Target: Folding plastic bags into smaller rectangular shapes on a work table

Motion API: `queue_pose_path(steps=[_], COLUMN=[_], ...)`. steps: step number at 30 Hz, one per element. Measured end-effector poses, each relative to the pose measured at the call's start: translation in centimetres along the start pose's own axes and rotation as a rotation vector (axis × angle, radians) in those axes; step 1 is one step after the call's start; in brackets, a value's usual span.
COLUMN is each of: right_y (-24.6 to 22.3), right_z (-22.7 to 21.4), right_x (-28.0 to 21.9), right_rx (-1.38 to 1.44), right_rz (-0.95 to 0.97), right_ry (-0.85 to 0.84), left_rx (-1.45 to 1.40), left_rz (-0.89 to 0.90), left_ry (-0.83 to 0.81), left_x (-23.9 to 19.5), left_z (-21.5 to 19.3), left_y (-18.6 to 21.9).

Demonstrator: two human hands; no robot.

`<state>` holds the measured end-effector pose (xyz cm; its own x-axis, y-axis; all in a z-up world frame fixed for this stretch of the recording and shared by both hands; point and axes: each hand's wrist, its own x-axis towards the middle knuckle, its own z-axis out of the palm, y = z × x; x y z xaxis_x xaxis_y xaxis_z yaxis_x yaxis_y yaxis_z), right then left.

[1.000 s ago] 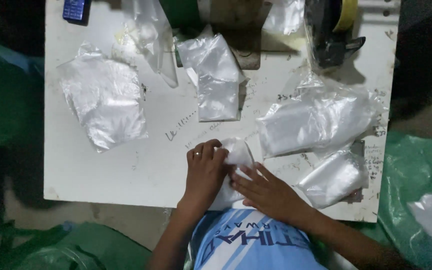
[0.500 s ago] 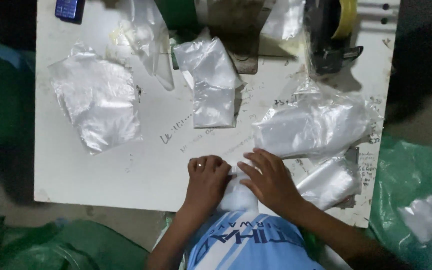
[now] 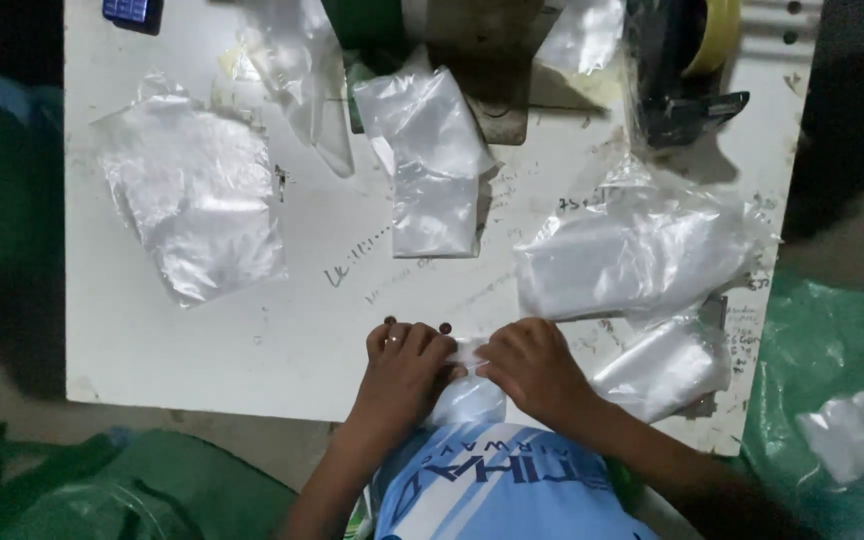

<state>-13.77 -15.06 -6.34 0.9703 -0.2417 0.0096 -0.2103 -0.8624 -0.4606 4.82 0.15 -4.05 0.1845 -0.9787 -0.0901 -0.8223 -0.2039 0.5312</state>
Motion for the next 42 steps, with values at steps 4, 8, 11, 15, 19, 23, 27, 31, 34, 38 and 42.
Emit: queue_pose_path(steps=[4,8,11,15,19,23,27,31,34,38,42], right_y=[-0.4,-0.7,-1.4,-2.5,-2.9,0.5,10.3,15.0,17.4,17.1,19.8], right_z=[-1.0,-1.3,-1.5,-1.7,-5.5,-12.0,-17.6,-21.2,-19.4,-16.3,-12.6], right_x=[1.3,1.5,2.0,2.7,3.5,4.0,5.9,8.5,7.7,4.8,2.3], right_rx=[0.113,0.126,0.100,0.019,0.277,0.751,0.342,0.474,0.572,0.387,-0.326], right_rz=[-0.019,-0.055,-0.053,0.057,0.329,0.707,0.482,0.912,0.633,0.447,0.587], right_ry=[0.082,0.036,-0.013,0.001,-0.068,0.130,1.030,0.575,0.727,0.839,0.740], left_rx=[0.071,-0.025,-0.022,0.106,-0.126,-1.045,-0.480,-0.122,-0.104,-0.108,-0.081], left_rz=[0.014,-0.112,-0.139,-0.303,-0.387,-0.667,-0.027,0.160,0.187,0.155,0.202], left_ry=[0.178,0.122,0.149,0.186,0.077,0.085,0.625,0.665,0.679,0.696,0.653], left_x=[-0.3,-0.8,-1.1,-0.2,0.2,-0.8,-2.1,-1.4,-0.8,-1.1,-0.6], left_z=[1.1,0.4,0.4,1.3,-2.3,-6.4,-7.0,-5.0,-4.8,-4.1,-2.6], left_y=[-0.1,0.5,0.9,1.2,2.0,2.9,4.5,4.5,4.9,5.0,4.7])
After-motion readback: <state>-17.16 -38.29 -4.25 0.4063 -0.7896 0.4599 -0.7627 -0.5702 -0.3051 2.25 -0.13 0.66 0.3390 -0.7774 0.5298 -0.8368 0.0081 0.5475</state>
